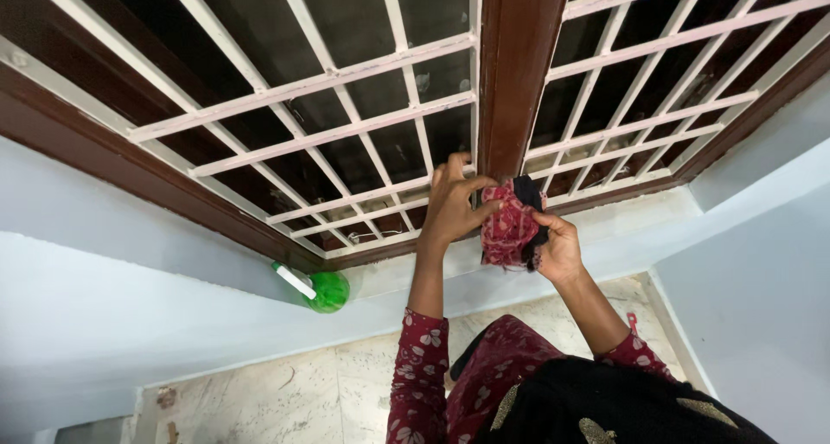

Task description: The person wipes the white painted metal grille of a window using a patterned cloth. They systematically clean the vertical and horizontal bars, moving from the top to the bottom of the frame.

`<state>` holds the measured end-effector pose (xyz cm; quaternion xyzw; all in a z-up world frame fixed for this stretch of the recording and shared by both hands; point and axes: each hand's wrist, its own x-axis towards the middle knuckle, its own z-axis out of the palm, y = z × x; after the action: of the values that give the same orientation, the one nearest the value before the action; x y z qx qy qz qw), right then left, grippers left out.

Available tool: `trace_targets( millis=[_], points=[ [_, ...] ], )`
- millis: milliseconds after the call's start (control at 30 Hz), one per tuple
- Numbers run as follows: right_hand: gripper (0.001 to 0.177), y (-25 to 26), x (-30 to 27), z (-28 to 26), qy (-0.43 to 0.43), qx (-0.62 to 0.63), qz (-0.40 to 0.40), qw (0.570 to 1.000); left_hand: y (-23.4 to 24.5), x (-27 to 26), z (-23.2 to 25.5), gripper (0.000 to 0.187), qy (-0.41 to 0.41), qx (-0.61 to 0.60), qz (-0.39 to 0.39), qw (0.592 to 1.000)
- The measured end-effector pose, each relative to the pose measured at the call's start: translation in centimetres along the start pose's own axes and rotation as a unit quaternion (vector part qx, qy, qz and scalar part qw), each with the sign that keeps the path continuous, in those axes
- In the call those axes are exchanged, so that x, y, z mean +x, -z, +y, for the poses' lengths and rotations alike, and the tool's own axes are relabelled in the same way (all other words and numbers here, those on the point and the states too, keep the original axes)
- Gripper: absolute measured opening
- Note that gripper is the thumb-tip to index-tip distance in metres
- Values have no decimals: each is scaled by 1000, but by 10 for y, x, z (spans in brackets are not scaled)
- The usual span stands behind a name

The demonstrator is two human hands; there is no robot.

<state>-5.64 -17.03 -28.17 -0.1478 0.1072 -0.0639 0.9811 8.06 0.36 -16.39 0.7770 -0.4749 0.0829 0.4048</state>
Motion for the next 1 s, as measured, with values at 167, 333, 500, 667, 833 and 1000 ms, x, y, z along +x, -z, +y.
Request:
trace_targets(
  millis=[167,333,500,667,833,1000],
  points=[
    [45,-25,-7,-3,47,-123,-23,991,-4,-2,0,30,29,-16,14,999],
    [50,-32,2,9,79,-395,19,915,-8,1,1,34,5,-4,41,999],
    [59,-43,1,0,-24,-165,146,975,-14,2,4,37,20,2,70,997],
    [57,-50,-1,1,36,-344,75,935,-8,4,10,42,-2,-6,78,997],
    [47,-65,-1,5,17,-268,111,957,-18,4,5,36,35,-12,104,994],
    [27,-111,-20,-30,338,-221,53,913,-22,10,9,32,35,0,143,989]
  ],
)
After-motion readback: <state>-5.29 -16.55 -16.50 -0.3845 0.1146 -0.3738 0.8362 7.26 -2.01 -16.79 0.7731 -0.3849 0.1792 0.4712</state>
